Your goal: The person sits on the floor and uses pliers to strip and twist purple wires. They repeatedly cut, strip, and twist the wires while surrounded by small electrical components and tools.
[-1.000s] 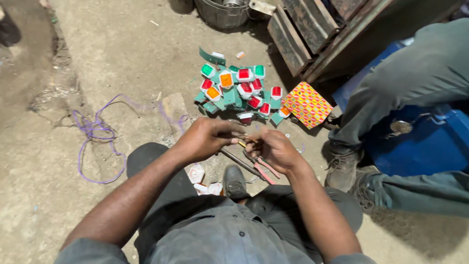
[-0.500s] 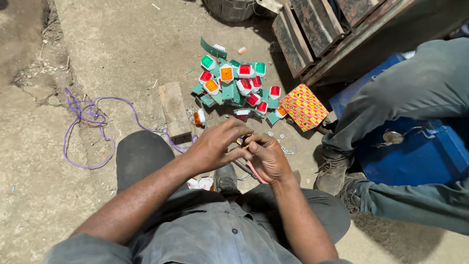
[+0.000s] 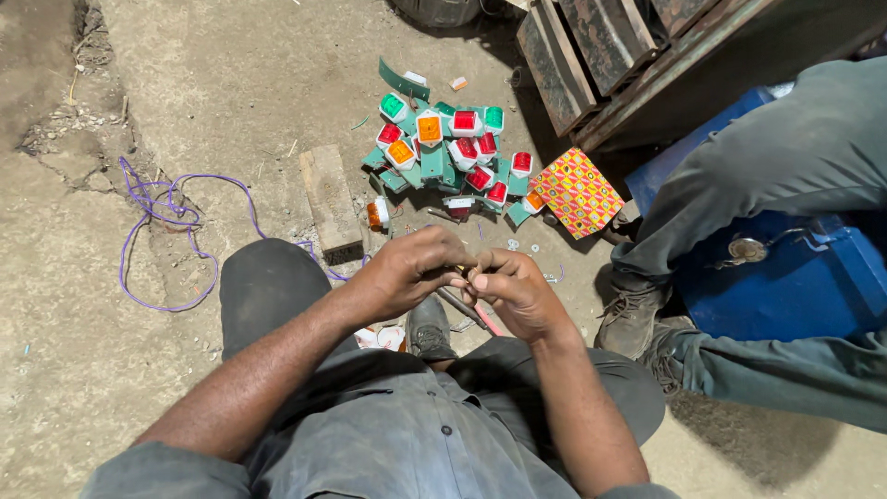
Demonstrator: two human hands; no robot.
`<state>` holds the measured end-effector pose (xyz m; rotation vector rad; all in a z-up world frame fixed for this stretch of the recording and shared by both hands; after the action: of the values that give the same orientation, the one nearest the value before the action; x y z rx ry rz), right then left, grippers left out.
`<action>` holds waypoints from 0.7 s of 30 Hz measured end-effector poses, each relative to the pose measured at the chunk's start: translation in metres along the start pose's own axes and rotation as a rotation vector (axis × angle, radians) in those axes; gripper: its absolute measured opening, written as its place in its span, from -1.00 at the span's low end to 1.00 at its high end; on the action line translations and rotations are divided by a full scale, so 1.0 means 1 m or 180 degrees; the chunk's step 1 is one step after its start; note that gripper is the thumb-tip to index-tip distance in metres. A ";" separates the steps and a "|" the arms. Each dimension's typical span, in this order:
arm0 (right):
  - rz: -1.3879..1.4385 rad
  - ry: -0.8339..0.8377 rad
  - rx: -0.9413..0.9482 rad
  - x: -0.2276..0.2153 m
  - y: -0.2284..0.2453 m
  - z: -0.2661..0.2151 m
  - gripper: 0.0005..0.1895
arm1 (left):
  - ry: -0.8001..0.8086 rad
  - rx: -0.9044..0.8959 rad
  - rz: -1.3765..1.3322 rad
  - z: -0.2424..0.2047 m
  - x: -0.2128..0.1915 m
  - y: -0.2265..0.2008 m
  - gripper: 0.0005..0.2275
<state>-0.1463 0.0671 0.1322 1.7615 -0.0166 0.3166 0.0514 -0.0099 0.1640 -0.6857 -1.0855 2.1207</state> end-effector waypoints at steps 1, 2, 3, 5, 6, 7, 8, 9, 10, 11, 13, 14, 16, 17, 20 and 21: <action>-0.0120 -0.0002 -0.0003 0.000 0.002 -0.002 -0.80 | 0.0039 0.0014 -0.0013 0.000 0.000 0.001 -0.77; -0.0239 -0.0011 0.0005 0.000 0.003 -0.005 -0.81 | 0.0076 0.0022 -0.0038 -0.001 0.000 0.004 -0.80; -0.0330 -0.0011 -0.0005 0.001 0.003 -0.007 -0.81 | 0.0113 0.0031 -0.0064 -0.003 0.001 0.006 -0.82; -0.0512 0.0002 -0.0027 0.004 0.003 -0.012 -0.83 | -0.0029 0.0002 -0.0187 -0.007 0.003 0.011 -0.87; -0.0409 0.0012 -0.0061 0.006 0.004 -0.013 -0.83 | -0.0102 0.0005 -0.0238 -0.006 0.005 0.014 -0.89; -0.0306 0.0022 -0.0096 0.008 0.004 -0.013 -0.83 | -0.0230 -0.0346 -0.0823 -0.008 0.008 0.019 -0.90; -0.0208 0.0034 -0.0132 0.011 0.004 -0.012 -0.83 | -0.0361 -0.0693 -0.1405 -0.010 0.013 0.023 -0.90; -0.0104 -0.0083 -0.0191 0.013 0.002 -0.012 -0.83 | -0.0492 -0.1041 -0.1987 -0.011 0.019 0.028 -0.89; 0.0004 -0.0196 -0.0244 0.016 -0.001 -0.012 -0.83 | -0.0761 -0.1187 -0.2190 -0.014 0.025 0.030 -0.88; 0.0112 -0.0309 -0.0297 0.020 -0.005 -0.012 -0.82 | -0.1033 -0.1333 -0.2390 -0.016 0.032 0.033 -0.87; 0.0170 -0.0765 -0.0446 0.026 -0.016 -0.011 -0.83 | -0.1470 -0.1641 -0.2461 -0.022 0.043 0.035 -0.87; 0.0194 -0.0988 -0.0521 0.029 -0.020 -0.011 -0.83 | -0.1631 -0.1795 -0.2332 -0.023 0.047 0.035 -0.87; 0.0518 -0.1060 -0.0734 0.033 -0.024 -0.012 -0.86 | -0.1691 -0.1780 -0.2063 -0.026 0.051 0.030 -0.87; 0.0680 -0.1099 -0.0842 0.034 -0.025 -0.014 -0.87 | -0.1591 -0.1611 -0.1926 -0.025 0.052 0.026 -0.87; 0.0575 -0.1043 -0.0692 0.032 -0.021 -0.020 -0.84 | -0.1478 -0.1100 -0.1254 -0.025 0.045 0.016 -0.87; 0.0242 -0.0990 -0.0595 0.029 -0.016 -0.021 -0.83 | -0.1478 -0.0920 -0.0982 -0.023 0.039 0.014 -0.87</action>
<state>-0.1194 0.0954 0.1268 1.6112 -0.3270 0.0897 0.0375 0.0248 0.1341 -0.1261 -1.6529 1.9133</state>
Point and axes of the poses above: each hand's wrist, its own z-axis towards the middle knuckle, its own x-axis out of the palm, y = z × x, the point moved 3 cm from there along z, towards the middle knuckle, and after that the axes turned 12 degrees about -z, right-handed, at the moved point
